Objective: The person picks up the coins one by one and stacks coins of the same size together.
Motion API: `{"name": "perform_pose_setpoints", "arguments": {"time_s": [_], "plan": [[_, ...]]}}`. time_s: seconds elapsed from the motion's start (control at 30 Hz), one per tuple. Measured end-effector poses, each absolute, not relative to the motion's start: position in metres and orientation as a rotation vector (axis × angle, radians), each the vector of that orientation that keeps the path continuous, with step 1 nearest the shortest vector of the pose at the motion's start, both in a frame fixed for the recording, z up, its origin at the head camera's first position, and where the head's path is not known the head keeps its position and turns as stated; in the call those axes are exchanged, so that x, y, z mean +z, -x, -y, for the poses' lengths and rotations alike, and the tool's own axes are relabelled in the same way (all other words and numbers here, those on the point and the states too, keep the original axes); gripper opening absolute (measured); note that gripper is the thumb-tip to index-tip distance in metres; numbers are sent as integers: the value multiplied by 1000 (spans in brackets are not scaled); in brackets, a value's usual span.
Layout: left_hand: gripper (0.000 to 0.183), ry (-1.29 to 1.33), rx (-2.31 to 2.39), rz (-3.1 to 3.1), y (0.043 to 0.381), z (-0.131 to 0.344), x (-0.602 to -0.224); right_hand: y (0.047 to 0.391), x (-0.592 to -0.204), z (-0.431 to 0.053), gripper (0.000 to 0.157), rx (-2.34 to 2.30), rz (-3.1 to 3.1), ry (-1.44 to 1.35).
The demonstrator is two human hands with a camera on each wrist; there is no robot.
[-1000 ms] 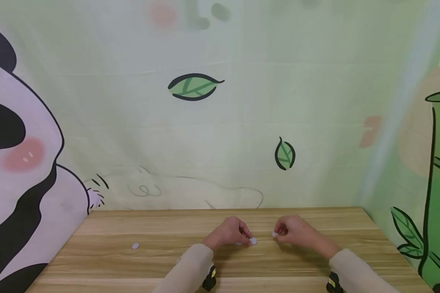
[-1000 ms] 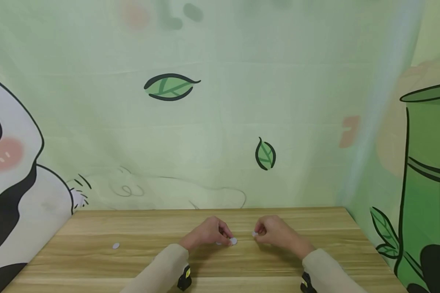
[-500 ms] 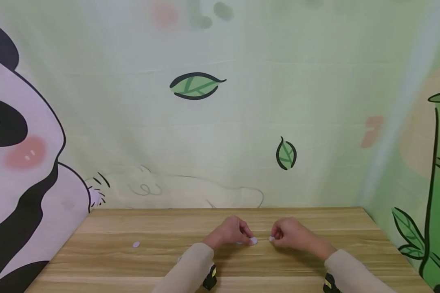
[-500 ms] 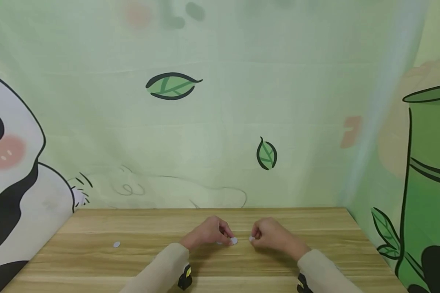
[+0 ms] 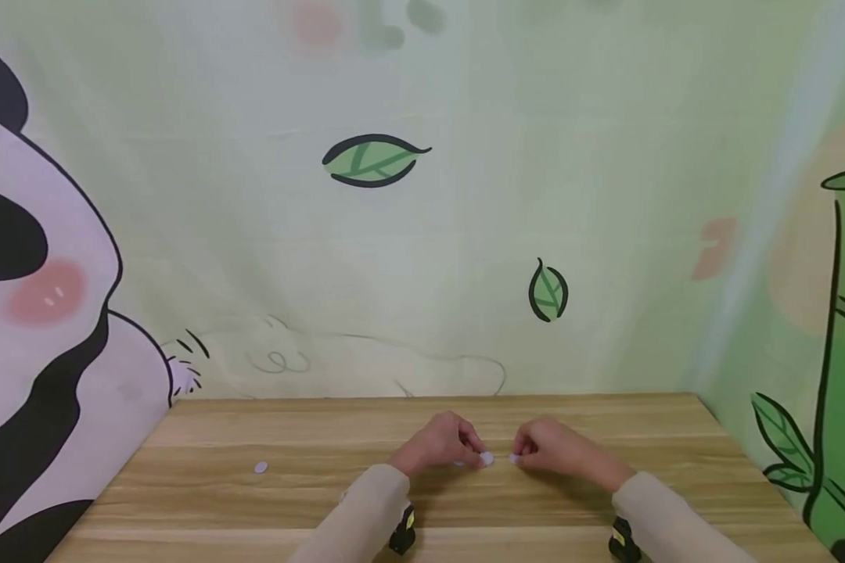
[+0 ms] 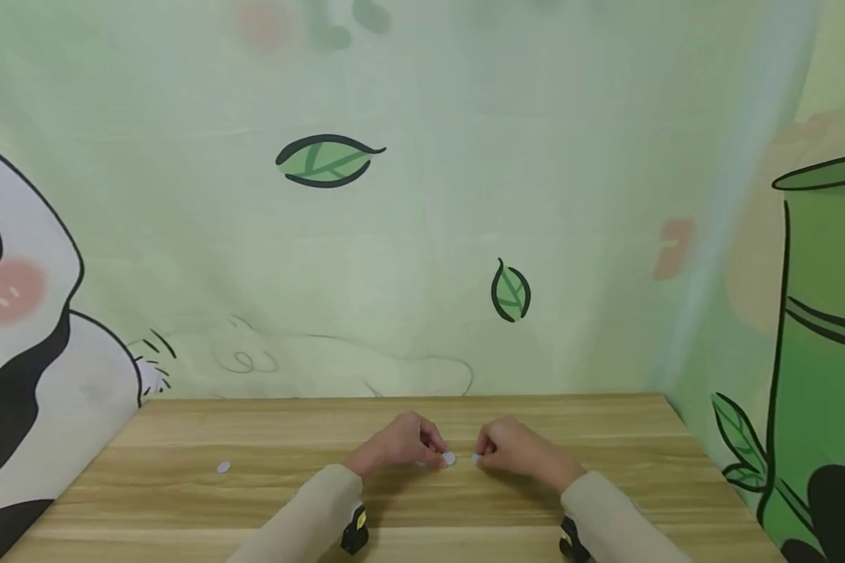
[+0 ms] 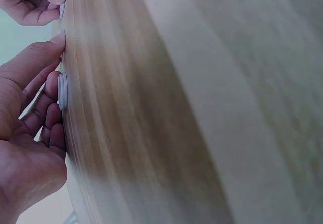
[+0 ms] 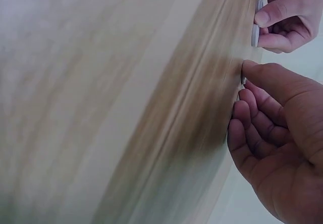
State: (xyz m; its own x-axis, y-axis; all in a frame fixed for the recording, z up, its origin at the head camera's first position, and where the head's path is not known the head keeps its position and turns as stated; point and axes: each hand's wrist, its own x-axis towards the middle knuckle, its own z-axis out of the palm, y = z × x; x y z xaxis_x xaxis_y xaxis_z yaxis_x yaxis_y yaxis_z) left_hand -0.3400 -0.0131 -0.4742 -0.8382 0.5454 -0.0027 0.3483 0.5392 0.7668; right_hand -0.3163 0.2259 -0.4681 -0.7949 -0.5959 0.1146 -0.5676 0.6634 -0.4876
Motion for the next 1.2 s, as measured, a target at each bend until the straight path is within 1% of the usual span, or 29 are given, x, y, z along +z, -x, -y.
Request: {"name": "perform_pose_setpoints", "arguments": {"time_s": [0.23,0.53,0.8,1.03,1.2], "plan": [[11,-783,1172,-2529,343,12,-476,314,-465,-226,11,-841,-2786,969],[13,-775,1144,-2514,340,9,-474,314,-470,-230,11,-899,-2776,978],[15,-800,1147,-2500,341,6,-473,316,-465,-230,11,-851,-2782,932],[21,-814,1161,-2515,338,9,-476,317,-466,-229,12,-842,-2786,964],[24,-835,1203,-2591,335,20,-475,317,-469,-227,13,-865,-2792,992]]}}
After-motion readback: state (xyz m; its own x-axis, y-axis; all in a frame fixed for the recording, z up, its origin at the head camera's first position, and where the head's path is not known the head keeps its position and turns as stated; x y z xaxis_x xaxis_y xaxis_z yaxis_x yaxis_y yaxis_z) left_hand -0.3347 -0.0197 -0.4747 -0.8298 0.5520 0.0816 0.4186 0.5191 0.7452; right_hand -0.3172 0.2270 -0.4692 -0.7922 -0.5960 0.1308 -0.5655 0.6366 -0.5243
